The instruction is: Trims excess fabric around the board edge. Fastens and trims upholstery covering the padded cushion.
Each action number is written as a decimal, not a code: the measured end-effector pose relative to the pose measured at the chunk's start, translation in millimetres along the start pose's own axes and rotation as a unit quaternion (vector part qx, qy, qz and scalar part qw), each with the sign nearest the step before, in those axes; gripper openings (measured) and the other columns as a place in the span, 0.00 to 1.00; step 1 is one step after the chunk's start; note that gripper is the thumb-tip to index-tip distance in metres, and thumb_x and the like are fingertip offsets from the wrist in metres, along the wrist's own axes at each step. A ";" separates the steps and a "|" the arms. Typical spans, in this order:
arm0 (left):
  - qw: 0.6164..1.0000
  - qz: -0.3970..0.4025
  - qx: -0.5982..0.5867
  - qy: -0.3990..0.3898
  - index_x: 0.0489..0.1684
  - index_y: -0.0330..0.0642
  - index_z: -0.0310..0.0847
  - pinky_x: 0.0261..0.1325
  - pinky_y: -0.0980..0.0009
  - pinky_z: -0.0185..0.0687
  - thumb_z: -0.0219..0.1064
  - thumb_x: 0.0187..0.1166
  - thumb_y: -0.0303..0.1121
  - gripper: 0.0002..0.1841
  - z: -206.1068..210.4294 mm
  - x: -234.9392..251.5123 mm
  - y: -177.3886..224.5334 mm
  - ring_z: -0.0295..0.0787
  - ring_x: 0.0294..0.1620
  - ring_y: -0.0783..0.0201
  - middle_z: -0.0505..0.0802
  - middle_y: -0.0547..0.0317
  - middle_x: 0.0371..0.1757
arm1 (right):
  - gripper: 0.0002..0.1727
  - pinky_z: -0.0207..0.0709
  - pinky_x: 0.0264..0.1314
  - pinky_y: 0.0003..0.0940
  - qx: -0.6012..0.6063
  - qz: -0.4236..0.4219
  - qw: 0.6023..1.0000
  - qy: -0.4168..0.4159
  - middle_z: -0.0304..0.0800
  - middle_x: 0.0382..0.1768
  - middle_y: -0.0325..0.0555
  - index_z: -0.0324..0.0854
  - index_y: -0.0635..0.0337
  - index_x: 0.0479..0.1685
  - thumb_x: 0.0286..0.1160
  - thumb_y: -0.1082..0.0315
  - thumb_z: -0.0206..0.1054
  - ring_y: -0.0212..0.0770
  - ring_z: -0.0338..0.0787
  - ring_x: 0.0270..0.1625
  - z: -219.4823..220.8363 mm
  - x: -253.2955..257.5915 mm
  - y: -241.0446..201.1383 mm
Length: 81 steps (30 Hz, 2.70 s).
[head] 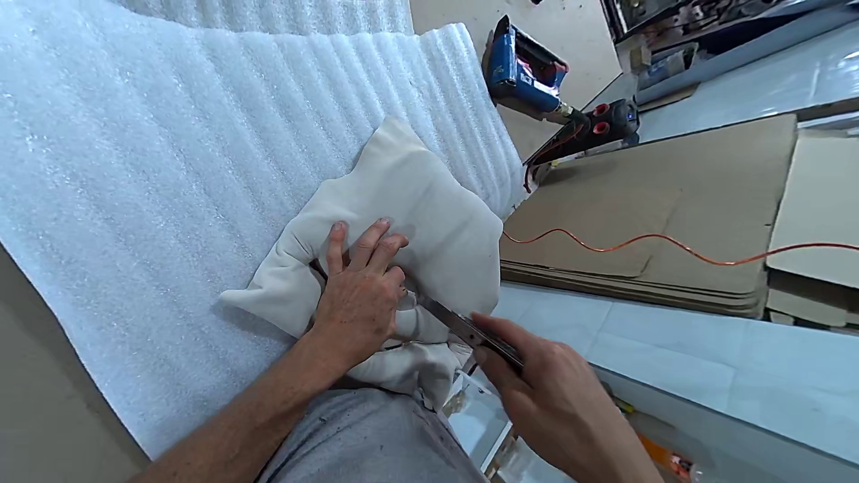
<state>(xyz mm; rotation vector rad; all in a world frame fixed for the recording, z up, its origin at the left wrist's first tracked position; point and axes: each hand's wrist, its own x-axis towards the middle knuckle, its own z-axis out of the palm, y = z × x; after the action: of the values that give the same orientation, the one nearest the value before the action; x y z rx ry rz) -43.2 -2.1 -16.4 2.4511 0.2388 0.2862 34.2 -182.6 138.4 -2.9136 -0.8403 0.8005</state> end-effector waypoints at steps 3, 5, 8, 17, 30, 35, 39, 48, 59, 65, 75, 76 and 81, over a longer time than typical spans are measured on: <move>0.997 0.044 0.042 -0.041 0.31 0.48 0.92 0.88 0.26 0.32 0.70 0.76 0.43 0.11 -9.8 4.9 -3.2 0.55 0.93 0.46 0.80 0.59 0.83 | 0.23 0.86 0.34 0.40 0.032 -0.063 0.996 0.053 0.96 0.42 0.39 0.89 0.53 0.65 0.79 0.55 0.58 0.34 0.92 0.35 2.3 -22.0 27.9; 0.992 0.088 0.054 -0.067 0.31 0.48 0.93 0.88 0.26 0.29 0.68 0.74 0.45 0.12 -15.1 8.0 -8.5 0.53 0.94 0.44 0.78 0.59 0.85 | 0.19 0.88 0.39 0.33 0.056 -0.105 0.990 0.081 0.95 0.49 0.39 0.90 0.50 0.61 0.80 0.57 0.60 0.31 0.93 0.42 13.5 -26.8 41.4; 0.983 0.145 0.062 -0.099 0.29 0.50 0.94 0.88 0.24 0.23 0.73 0.67 0.45 0.10 -21.9 16.8 -17.1 0.49 0.96 0.44 0.78 0.59 0.85 | 0.14 0.87 0.41 0.28 0.058 -0.152 0.975 0.150 0.94 0.51 0.42 0.92 0.49 0.56 0.78 0.60 0.64 0.32 0.93 0.46 31.2 -24.8 46.1; 0.978 0.174 0.027 -0.114 0.28 0.53 0.92 0.89 0.25 0.27 0.58 0.77 0.46 0.17 -19.7 38.3 -26.2 0.54 0.94 0.47 0.84 0.62 0.78 | 0.15 0.86 0.41 0.33 0.006 -0.228 0.952 0.203 0.95 0.51 0.40 0.92 0.49 0.55 0.81 0.61 0.61 0.39 0.94 0.48 53.6 7.9 47.3; 0.983 0.162 -0.017 -0.088 0.24 0.52 0.92 0.92 0.29 0.26 0.55 0.78 0.45 0.19 -11.4 36.9 -30.3 0.57 0.93 0.51 0.86 0.65 0.76 | 0.17 0.82 0.32 0.35 -0.050 -0.242 0.956 0.156 0.95 0.50 0.39 0.92 0.49 0.56 0.81 0.63 0.57 0.40 0.91 0.39 42.0 19.4 43.1; 0.982 0.164 -0.025 -0.088 0.24 0.51 0.92 0.92 0.30 0.25 0.57 0.77 0.44 0.18 -10.7 36.8 -31.8 0.56 0.93 0.52 0.86 0.65 0.76 | 0.18 0.81 0.29 0.34 -0.066 -0.236 0.959 0.142 0.94 0.49 0.38 0.92 0.49 0.56 0.80 0.63 0.57 0.39 0.90 0.35 38.9 21.0 41.4; 0.982 0.163 -0.027 -0.089 0.23 0.51 0.92 0.92 0.30 0.25 0.56 0.77 0.44 0.19 -11.0 36.5 -32.6 0.56 0.93 0.52 0.86 0.64 0.76 | 0.18 0.81 0.28 0.35 -0.073 -0.238 0.959 0.136 0.94 0.48 0.38 0.92 0.49 0.56 0.78 0.63 0.57 0.39 0.90 0.34 35.9 22.4 40.0; 0.983 0.160 -0.038 -0.083 0.22 0.49 0.91 0.92 0.31 0.25 0.56 0.77 0.43 0.19 -11.0 37.3 -31.5 0.57 0.93 0.52 0.86 0.63 0.76 | 0.18 0.82 0.26 0.35 -0.081 -0.240 0.961 0.113 0.93 0.44 0.37 0.92 0.49 0.54 0.77 0.61 0.57 0.38 0.90 0.32 29.3 25.8 36.6; 0.984 0.155 -0.041 -0.081 0.24 0.51 0.92 0.93 0.32 0.26 0.56 0.77 0.43 0.18 -9.8 38.0 -33.7 0.58 0.93 0.54 0.87 0.65 0.74 | 0.17 0.81 0.26 0.36 -0.100 -0.258 0.956 0.098 0.92 0.43 0.36 0.92 0.48 0.52 0.75 0.62 0.58 0.38 0.89 0.32 24.0 34.5 33.9; 0.985 0.151 -0.041 -0.077 0.24 0.50 0.91 0.94 0.33 0.26 0.56 0.78 0.43 0.18 -8.8 37.8 -33.7 0.58 0.93 0.55 0.86 0.65 0.75 | 0.17 0.80 0.26 0.37 -0.119 -0.266 0.951 0.098 0.93 0.45 0.37 0.92 0.49 0.52 0.75 0.63 0.58 0.40 0.89 0.33 19.3 35.2 34.4; 0.985 0.149 -0.041 -0.079 0.25 0.49 0.92 0.93 0.32 0.27 0.57 0.77 0.42 0.17 -10.8 37.5 -34.0 0.57 0.93 0.54 0.86 0.64 0.76 | 0.18 0.79 0.24 0.36 -0.149 -0.279 0.944 0.100 0.93 0.45 0.40 0.92 0.49 0.55 0.76 0.65 0.58 0.42 0.89 0.32 17.4 34.7 34.2; 0.985 0.149 -0.041 -0.082 0.25 0.49 0.92 0.93 0.32 0.27 0.57 0.77 0.41 0.18 -10.9 36.7 -33.4 0.57 0.93 0.54 0.86 0.63 0.76 | 0.18 0.77 0.24 0.36 -0.151 -0.278 0.943 0.100 0.92 0.45 0.40 0.92 0.49 0.55 0.76 0.65 0.58 0.42 0.88 0.31 19.6 35.1 32.2; 0.986 0.149 -0.047 -0.062 0.22 0.48 0.92 0.93 0.31 0.27 0.59 0.75 0.42 0.17 -10.4 36.3 -32.5 0.58 0.93 0.51 0.87 0.61 0.75 | 0.18 0.75 0.24 0.35 -0.155 -0.287 0.941 0.096 0.92 0.45 0.40 0.91 0.49 0.56 0.77 0.67 0.57 0.42 0.87 0.31 17.0 37.8 36.3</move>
<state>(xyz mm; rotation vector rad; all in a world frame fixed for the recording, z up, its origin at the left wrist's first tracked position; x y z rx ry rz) -14.3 37.8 -23.6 2.3955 -0.1931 0.2638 71.5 -197.0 100.5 -2.6543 -1.8013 0.3512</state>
